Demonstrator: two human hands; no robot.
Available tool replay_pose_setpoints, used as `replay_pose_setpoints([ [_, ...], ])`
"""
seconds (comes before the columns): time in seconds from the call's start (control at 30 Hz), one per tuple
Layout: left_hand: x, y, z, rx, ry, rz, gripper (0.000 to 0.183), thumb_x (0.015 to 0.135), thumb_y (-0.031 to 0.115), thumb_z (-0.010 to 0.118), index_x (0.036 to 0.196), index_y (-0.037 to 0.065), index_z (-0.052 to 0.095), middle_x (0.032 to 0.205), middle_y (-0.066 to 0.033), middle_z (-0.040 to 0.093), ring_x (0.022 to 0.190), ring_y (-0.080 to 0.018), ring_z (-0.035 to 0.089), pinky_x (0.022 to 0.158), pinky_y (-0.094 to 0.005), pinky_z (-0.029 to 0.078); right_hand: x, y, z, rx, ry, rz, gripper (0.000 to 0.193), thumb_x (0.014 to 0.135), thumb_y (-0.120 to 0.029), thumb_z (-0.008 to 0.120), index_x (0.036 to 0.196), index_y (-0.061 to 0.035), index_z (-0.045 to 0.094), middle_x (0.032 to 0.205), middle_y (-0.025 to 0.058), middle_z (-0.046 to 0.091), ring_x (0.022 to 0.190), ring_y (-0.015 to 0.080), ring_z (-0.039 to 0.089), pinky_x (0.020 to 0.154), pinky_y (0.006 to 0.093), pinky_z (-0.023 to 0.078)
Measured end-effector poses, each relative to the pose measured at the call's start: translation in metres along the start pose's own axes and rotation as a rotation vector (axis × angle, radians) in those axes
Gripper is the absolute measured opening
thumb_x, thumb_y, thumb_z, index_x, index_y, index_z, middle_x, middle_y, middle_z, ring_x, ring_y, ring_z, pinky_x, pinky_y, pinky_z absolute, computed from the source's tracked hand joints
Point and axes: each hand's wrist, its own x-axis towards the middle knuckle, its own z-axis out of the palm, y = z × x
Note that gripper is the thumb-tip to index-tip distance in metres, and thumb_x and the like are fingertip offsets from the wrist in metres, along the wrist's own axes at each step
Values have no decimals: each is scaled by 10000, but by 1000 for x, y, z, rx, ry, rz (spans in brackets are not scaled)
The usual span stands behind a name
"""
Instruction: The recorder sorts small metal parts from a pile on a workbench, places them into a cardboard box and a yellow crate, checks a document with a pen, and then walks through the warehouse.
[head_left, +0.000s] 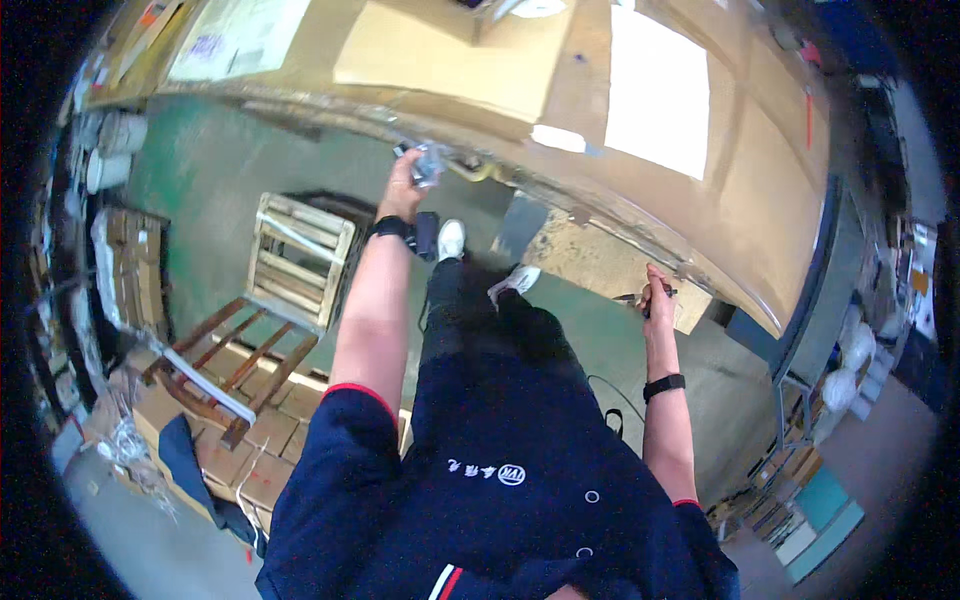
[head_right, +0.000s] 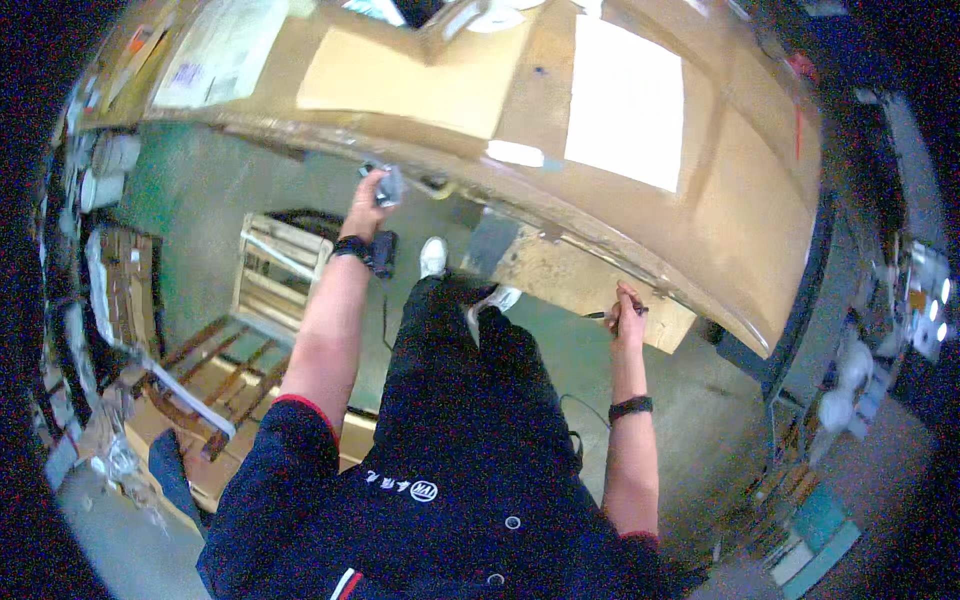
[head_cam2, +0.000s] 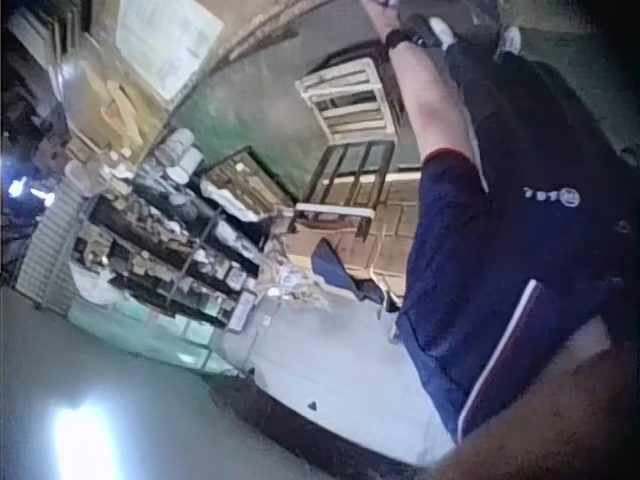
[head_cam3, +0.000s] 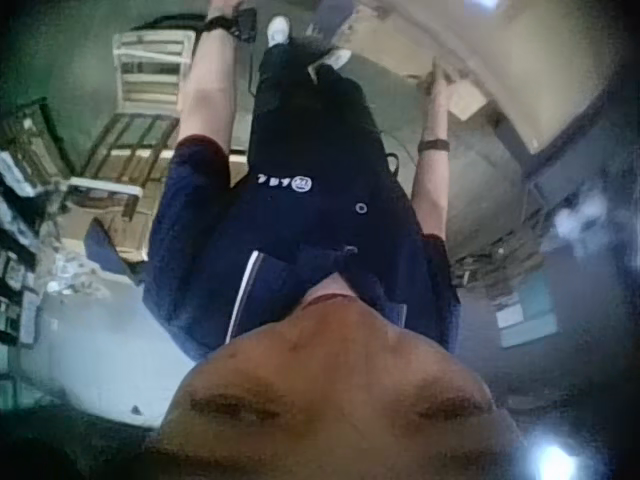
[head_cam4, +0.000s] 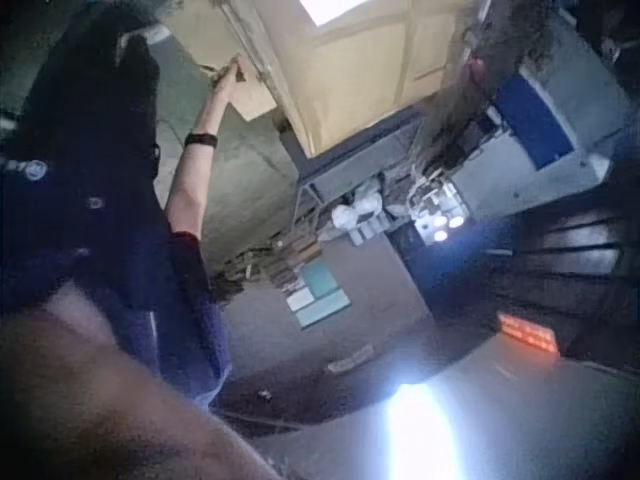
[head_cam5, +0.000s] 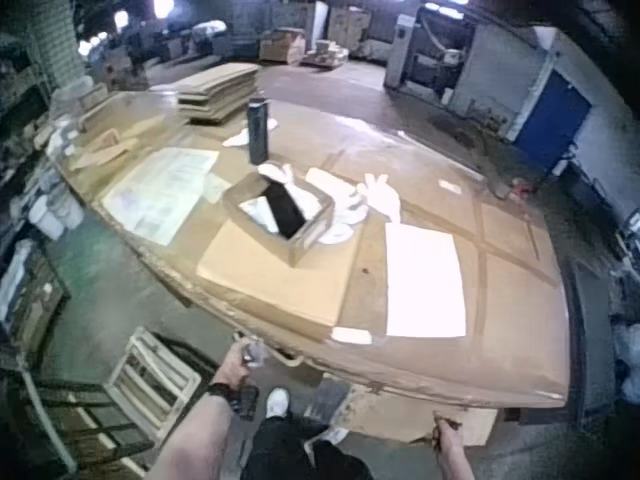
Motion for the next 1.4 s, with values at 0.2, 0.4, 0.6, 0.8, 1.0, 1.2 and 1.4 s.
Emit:
replay_pose_setpoints([
  [0.2, -49, -29, -9, -300, 90, -182, 266, 642, 132, 673, 889, 85, 588, 775, -48, 614, 649, -198, 592, 576, -328, 511, -20, 20, 77, -250, -200, 31, 225, 861, -240, 567, 1045, -117, 602, 527, -36, 395, 394, 67, 351, 369, 218, 294],
  [0.4, -98, -24, -49, -166, 120, -188, 228, 684, 187, 642, 882, 85, 593, 787, -36, 621, 715, -182, 588, 659, -344, 489, -52, 20, 157, -490, -467, 2, 240, 857, -256, 565, 1019, -86, 614, 529, -42, 392, 419, 56, 345, 401, 211, 278],
  [0.6, -116, -25, -69, -139, 177, -224, 261, 697, 210, 631, 921, 86, 585, 804, -22, 619, 734, -171, 589, 655, -324, 475, -64, 7, 211, -675, -588, -55, 218, 847, -236, 558, 993, -97, 643, 537, -64, 404, 430, 43, 337, 405, 206, 277],
  [0.8, -139, -10, -56, -150, 220, -215, 284, 713, 124, 613, 982, 72, 538, 827, -54, 598, 714, -180, 592, 591, -315, 497, -63, 4, 214, -686, -586, -51, 166, 853, -250, 578, 957, -146, 655, 553, -83, 432, 442, 28, 358, 390, 201, 285],
  [1.0, -133, -13, -72, -28, 233, -263, 229, 728, 171, 591, 947, 107, 573, 853, -30, 613, 724, -148, 574, 590, -300, 469, -63, -5, 207, -555, -510, -96, 158, 844, -207, 586, 964, -133, 657, 567, -80, 444, 450, 27, 366, 385, 203, 282],
  [1.2, -137, 0, -81, 10, 142, -261, 260, 734, 159, 575, 990, 120, 544, 935, -60, 635, 688, -153, 554, 585, -293, 459, -70, -70, 218, -315, -464, -190, 145, 847, -161, 576, 957, -112, 657, 616, -84, 474, 468, 15, 354, 397, 192, 249],
  [1.4, -138, 23, -79, 124, 106, -228, 313, 664, 65, 588, 972, 67, 533, 920, -107, 636, 798, -211, 596, 682, -319, 489, -65, -144, 265, -334, -346, -575, 244, 857, -209, 565, 1081, -128, 620, 558, -84, 433, 474, 27, 365, 443, 196, 304],
])
